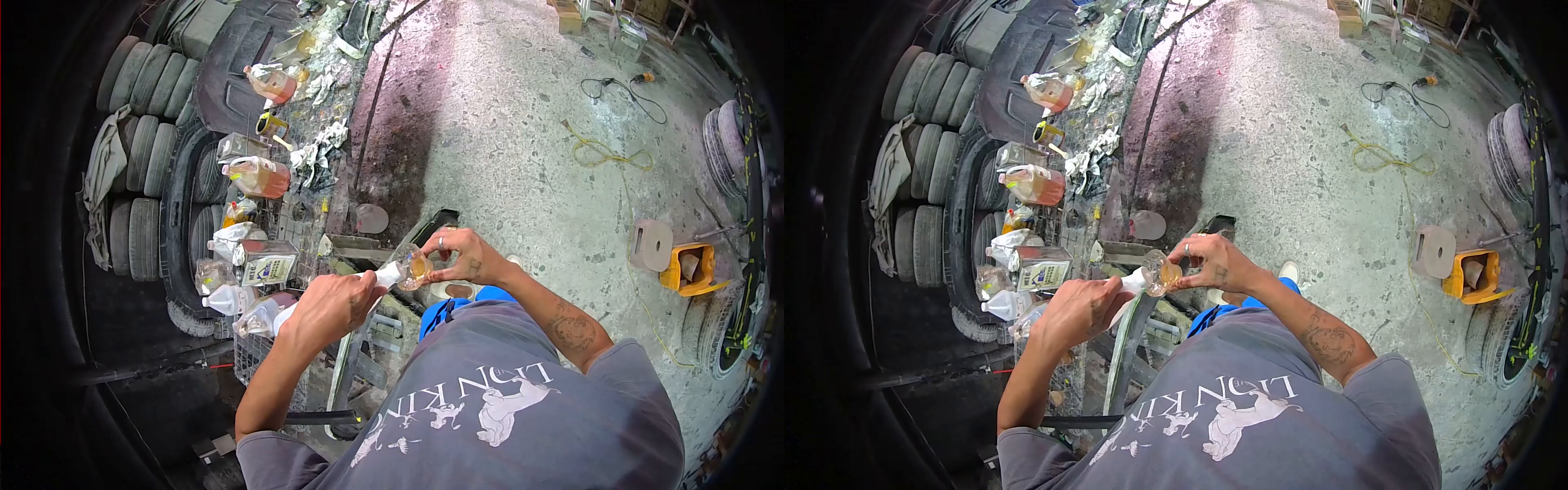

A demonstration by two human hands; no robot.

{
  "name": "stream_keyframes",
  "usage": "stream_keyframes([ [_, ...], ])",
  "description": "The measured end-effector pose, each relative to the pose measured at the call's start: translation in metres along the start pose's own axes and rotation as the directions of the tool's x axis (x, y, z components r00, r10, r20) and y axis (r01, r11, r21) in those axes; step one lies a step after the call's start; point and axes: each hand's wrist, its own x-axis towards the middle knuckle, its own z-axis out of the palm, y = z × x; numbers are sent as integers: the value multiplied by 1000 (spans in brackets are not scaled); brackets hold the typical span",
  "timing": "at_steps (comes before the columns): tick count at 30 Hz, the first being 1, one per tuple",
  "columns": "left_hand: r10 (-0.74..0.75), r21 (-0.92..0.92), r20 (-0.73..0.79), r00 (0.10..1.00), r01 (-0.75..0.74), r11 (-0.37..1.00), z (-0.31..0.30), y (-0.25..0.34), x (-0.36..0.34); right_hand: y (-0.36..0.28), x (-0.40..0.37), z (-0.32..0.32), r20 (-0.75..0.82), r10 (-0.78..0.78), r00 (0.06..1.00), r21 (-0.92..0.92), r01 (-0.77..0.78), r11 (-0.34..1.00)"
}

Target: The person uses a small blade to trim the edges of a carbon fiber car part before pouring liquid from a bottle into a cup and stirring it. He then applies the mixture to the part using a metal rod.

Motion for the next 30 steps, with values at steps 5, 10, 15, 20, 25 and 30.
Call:
stream_keyframes([
  [5,4,18,-11,1000,-3,1000,4,2,-5,1,-2,7,22,-13,1000,21,13,1000],
  [10,-16,-7,-31,999,15,1000,1,8,-8,4,-6,13,-4,-18,1000,42,18,999],
  [15,-44,-47,-53,998,42,998,4,4,-11,0,-3,11,1,-1,1000,36,1,999],
  [20,-51,-157,-228,972,15,987,21,-7,-15,-4,8,10,-30,63,998,32,-63,998],
  [25,-112,-257,-443,889,-6,966,52,-27,-16,-9,28,6,-37,68,997,88,-65,994],
  [30,-174,-454,-533,828,-106,885,81,-50,-16,-17,39,7,-51,152,987,149,-143,978],
])
